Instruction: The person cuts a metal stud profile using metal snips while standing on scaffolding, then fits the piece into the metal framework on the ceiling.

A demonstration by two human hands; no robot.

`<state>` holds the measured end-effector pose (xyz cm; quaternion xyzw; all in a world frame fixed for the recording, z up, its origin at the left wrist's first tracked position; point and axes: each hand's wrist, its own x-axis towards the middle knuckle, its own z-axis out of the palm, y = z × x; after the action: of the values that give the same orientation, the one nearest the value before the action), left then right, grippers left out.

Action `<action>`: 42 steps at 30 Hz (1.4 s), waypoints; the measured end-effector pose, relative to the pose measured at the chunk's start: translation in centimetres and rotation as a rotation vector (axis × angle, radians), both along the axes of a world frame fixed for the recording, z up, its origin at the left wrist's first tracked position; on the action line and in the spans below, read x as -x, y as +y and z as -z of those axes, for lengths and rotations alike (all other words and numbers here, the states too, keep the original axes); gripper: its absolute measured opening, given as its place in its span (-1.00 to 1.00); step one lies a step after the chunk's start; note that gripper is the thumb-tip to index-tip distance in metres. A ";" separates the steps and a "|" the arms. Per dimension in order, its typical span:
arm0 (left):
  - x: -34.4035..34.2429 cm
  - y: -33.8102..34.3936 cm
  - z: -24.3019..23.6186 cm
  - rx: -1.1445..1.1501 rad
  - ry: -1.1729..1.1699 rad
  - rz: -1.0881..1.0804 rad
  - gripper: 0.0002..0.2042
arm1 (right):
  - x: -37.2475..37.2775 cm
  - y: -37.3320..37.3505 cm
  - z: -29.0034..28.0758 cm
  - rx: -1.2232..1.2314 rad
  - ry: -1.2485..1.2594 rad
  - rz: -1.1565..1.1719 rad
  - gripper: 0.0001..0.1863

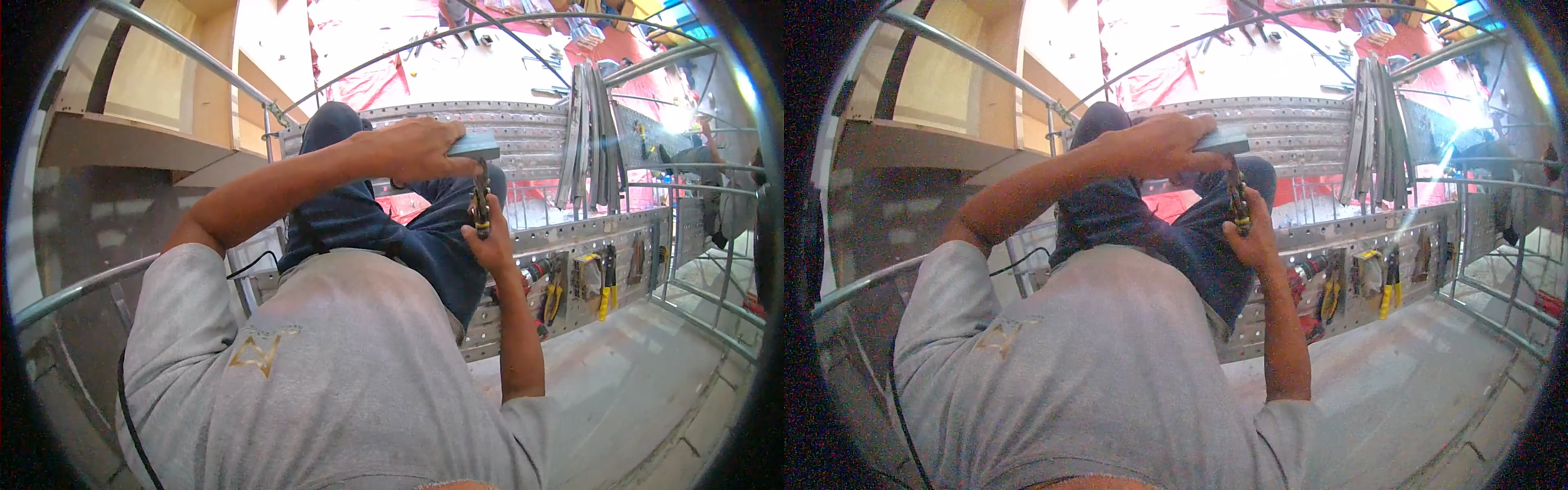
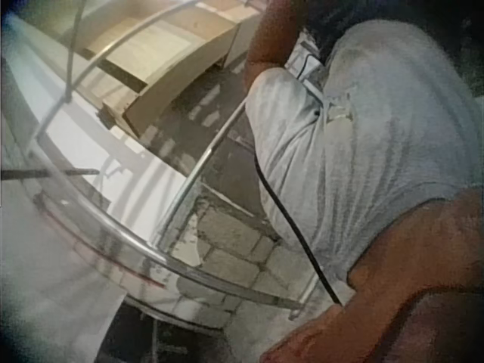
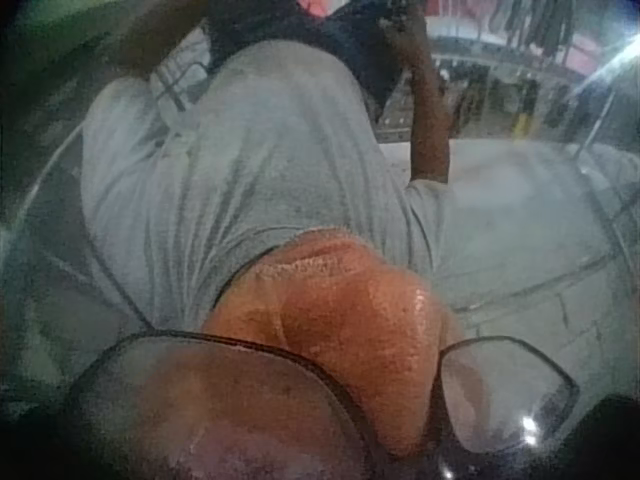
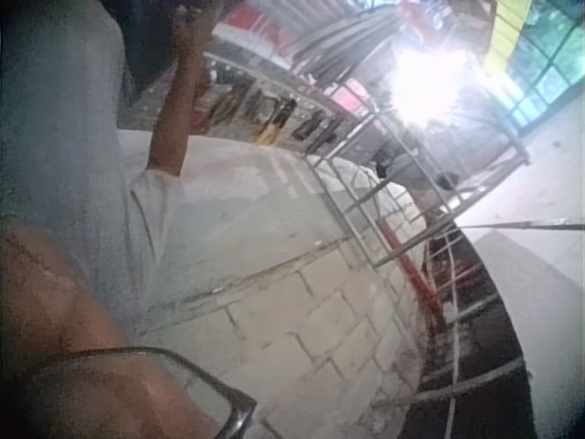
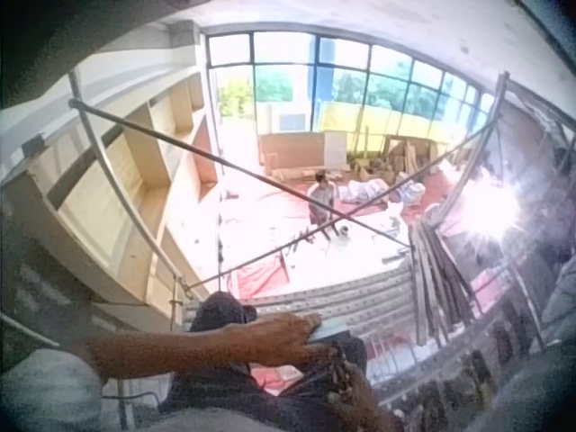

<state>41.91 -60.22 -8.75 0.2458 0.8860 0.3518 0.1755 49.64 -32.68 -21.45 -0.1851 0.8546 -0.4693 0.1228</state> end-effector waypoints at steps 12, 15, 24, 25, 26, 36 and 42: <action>0.3 -0.1 -0.3 0.110 -0.032 -0.005 -0.28 | -1.3 -2.5 -4.2 0.047 -0.255 0.168 -0.40; 0.3 0.1 -0.3 0.085 -0.023 -0.022 -0.30 | -1.0 -2.7 -3.9 0.012 -0.213 0.175 -0.46; 0.5 0.2 0.3 0.114 -0.022 -0.054 -0.30 | 0.1 -2.0 -1.9 0.063 -0.164 0.133 -0.61; 0.5 0.3 0.7 0.133 0.026 -0.071 -0.33 | 0.2 -1.7 -1.4 0.061 -0.157 0.119 -0.61; 0.5 0.5 1.1 0.130 0.024 -0.066 -0.33 | 0.4 -1.4 -1.0 0.057 -0.159 0.125 -0.61; -0.2 -1.6 1.5 0.114 -0.001 -0.036 -0.29 | 1.7 -3.1 0.0 -0.126 0.100 0.119 -0.66; -1.1 -2.5 0.0 -0.009 -0.214 -0.083 -0.43 | -0.7 -2.9 -2.4 -0.073 -0.050 0.081 -0.52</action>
<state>42.97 -62.71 -8.79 0.1709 0.8700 0.3870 0.2532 50.37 -35.54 -19.03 -0.1341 0.8745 -0.4471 0.1317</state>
